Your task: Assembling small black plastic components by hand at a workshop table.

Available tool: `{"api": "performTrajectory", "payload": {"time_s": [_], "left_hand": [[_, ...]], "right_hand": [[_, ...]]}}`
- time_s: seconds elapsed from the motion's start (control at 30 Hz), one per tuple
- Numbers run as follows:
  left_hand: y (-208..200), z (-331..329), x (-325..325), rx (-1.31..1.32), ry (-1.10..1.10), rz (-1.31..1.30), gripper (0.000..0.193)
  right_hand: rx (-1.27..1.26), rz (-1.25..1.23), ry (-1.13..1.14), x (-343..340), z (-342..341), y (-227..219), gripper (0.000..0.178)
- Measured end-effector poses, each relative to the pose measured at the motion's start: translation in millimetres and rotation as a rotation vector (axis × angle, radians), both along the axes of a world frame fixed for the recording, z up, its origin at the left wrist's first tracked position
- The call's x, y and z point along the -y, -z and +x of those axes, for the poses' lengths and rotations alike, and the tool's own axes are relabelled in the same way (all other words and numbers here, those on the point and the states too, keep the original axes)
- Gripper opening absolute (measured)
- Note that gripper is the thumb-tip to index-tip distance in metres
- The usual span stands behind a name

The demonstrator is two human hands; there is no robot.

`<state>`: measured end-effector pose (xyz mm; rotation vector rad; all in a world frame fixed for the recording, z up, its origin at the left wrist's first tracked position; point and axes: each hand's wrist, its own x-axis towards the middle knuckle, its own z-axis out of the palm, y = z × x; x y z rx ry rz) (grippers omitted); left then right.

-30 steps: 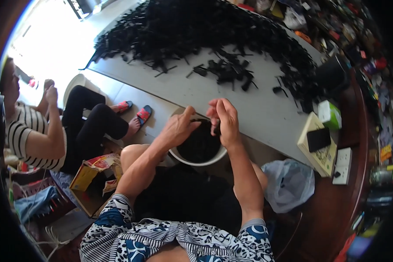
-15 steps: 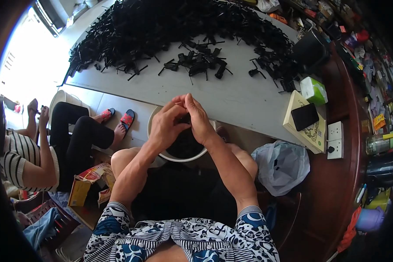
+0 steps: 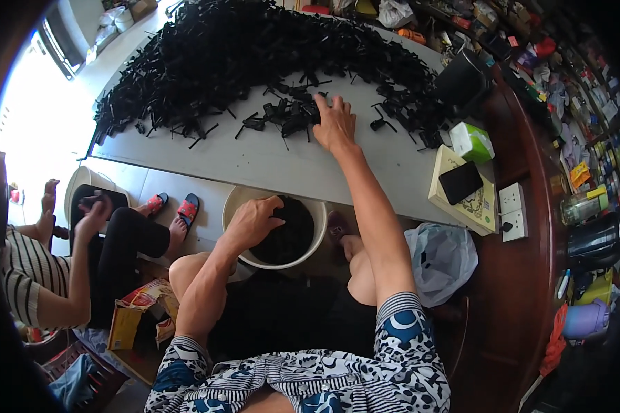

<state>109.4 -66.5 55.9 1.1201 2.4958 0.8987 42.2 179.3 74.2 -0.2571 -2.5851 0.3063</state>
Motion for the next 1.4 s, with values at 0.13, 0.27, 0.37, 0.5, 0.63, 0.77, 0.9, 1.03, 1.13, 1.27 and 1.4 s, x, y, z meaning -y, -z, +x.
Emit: {"api": "performTrajectory", "payload": {"time_s": [0.13, 0.27, 0.37, 0.5, 0.63, 0.77, 0.9, 1.03, 1.13, 1.27, 1.4], "left_hand": [[-5.5, 0.3, 2.2, 0.018, -0.009, 0.003, 0.03], [-7.3, 1.8, 9.3, 0.001, 0.015, 0.04, 0.028], [-12.3, 3.3, 6.8, 0.004, 0.019, 0.061, 0.026], [-14.1, 2.3, 2.2, 0.036, 0.004, 0.135, 0.023], [-13.3, -0.9, -1.5, 0.05, 0.017, 0.186, 0.02], [-12.0, -5.1, -8.2, 0.236, -0.006, 0.358, 0.017], [-18.6, -6.8, -13.2, 0.51, -0.16, 0.651, 0.028], [-54.2, 2.8, -12.3, 0.06, -0.328, 0.694, 0.042], [-46.4, -4.9, -8.6, -0.097, -0.097, 0.718, 0.031], [-45.9, -2.7, -5.2, 0.139, -0.35, 0.724, 0.017], [-37.0, -20.8, 4.5, 0.594, -0.373, 1.13, 0.02]], "right_hand": [[0.136, 0.084, 0.088, -2.1, -0.6, 15.0, 0.042], [0.038, -0.019, 0.167, -0.3, 21.8, 17.9, 0.032], [-0.173, -0.17, 0.183, -19.7, 31.2, 20.1, 0.018], [-0.317, -0.765, 0.106, -41.0, 37.9, 17.1, 0.012], [-0.296, -1.328, 0.04, -34.5, 52.5, 2.6, 0.009], [-0.198, -1.84, -0.191, -28.8, 64.4, -5.1, 0.007], [-0.095, -1.928, -0.465, 8.7, 82.3, -8.9, 0.008], [0.172, -1.609, -0.348, 64.2, 104.8, -23.2, 0.009], [0.313, -1.467, -0.554, 79.6, 106.3, -17.7, 0.01], [0.137, -1.581, -0.502, 87.7, 108.0, -17.1, 0.015], [-0.163, -1.973, -0.572, 85.2, 106.1, -16.7, 0.015]]}}
